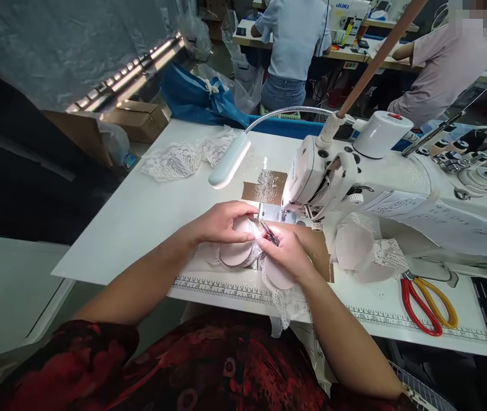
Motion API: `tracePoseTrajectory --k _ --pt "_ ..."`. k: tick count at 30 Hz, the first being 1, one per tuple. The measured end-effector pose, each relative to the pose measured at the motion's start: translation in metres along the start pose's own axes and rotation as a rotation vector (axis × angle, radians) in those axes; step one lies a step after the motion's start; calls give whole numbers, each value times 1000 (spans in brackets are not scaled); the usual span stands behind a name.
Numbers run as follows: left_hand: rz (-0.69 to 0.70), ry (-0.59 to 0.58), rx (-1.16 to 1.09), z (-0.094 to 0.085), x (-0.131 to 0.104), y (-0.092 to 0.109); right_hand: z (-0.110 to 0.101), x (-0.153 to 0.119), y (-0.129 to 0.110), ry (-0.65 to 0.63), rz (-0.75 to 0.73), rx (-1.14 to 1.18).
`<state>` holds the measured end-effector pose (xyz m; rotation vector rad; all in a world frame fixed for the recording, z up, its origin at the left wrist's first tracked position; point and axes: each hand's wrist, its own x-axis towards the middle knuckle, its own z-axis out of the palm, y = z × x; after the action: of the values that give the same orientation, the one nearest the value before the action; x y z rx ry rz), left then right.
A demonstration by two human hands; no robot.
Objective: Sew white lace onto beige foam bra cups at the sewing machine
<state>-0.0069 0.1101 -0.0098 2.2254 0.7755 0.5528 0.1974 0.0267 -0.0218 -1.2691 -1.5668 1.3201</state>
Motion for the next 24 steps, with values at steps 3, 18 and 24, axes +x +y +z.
tracePoseTrajectory --k 3,18,24 --pt "-8 -96 -57 5 4 1 -2 0 -1 -8 -31 -19" --pt "-212 -313 -670 8 5 -1 -14 -5 14 95 -22 -102" --pt "-232 -321 -651 7 5 3 -17 -3 6 -7 -16 -7"
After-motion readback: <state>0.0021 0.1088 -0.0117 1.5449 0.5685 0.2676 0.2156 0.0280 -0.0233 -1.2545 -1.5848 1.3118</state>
